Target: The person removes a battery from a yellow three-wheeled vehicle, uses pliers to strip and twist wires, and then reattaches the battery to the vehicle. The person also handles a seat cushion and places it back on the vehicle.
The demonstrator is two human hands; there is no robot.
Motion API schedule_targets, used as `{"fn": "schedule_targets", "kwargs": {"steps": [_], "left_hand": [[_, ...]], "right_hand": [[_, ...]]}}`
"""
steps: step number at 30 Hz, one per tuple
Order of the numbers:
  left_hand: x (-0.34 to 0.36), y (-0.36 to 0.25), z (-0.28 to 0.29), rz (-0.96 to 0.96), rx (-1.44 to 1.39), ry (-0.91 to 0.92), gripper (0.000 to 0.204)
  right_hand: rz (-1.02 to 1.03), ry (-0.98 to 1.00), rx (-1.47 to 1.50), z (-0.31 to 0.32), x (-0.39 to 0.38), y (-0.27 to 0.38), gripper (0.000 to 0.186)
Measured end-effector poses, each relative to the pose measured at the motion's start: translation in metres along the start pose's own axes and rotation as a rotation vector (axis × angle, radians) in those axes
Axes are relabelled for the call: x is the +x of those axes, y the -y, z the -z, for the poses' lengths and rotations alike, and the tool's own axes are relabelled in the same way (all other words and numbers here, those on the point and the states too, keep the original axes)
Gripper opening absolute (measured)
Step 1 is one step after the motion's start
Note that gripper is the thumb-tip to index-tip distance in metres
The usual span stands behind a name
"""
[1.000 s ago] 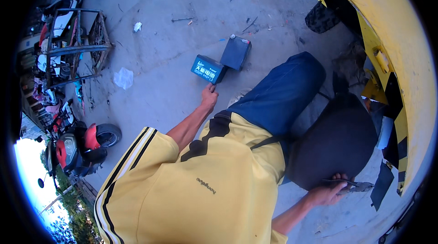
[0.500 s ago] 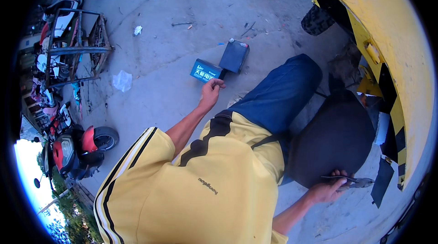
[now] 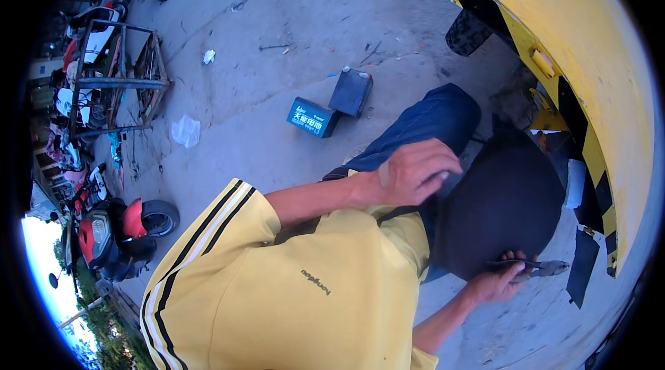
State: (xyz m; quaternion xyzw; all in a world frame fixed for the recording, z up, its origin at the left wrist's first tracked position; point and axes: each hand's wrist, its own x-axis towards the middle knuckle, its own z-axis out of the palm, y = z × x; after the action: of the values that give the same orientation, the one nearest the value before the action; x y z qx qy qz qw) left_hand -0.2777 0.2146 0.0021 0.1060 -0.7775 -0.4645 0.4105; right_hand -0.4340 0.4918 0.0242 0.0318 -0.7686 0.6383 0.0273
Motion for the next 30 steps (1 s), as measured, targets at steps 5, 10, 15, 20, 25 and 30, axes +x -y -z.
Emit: {"fn": "schedule_targets", "kwargs": {"steps": [5, 10, 15, 20, 25, 30], "left_hand": [[0.031, -0.027, -0.056, -0.14, -0.084, 0.047, 0.043], [0.051, -0.039, -0.106, -0.12, -0.04, 0.119, 0.048], [0.037, -0.024, -0.133, -0.234, 0.507, 0.368, 0.049], [0.034, -0.022, -0.135, -0.218, 0.438, 0.392, 0.047], [0.033, -0.024, -0.131, -0.22, 0.451, 0.4, 0.046], [0.031, -0.024, -0.129, -0.177, 0.379, 0.432, 0.046]], "right_hand": [[0.0, -0.004, 0.009, -0.003, -0.002, 0.001, 0.049], [-0.006, -0.009, -0.042, -0.009, -0.006, 0.007, 0.051], [0.004, 0.005, -0.067, -0.009, -0.005, 0.01, 0.052], [0.003, 0.017, -0.054, -0.009, -0.003, 0.009, 0.054], [0.012, 0.005, -0.079, -0.005, -0.003, 0.006, 0.061], [-0.096, -0.058, 0.087, -0.004, -0.009, 0.005, 0.06]]}}
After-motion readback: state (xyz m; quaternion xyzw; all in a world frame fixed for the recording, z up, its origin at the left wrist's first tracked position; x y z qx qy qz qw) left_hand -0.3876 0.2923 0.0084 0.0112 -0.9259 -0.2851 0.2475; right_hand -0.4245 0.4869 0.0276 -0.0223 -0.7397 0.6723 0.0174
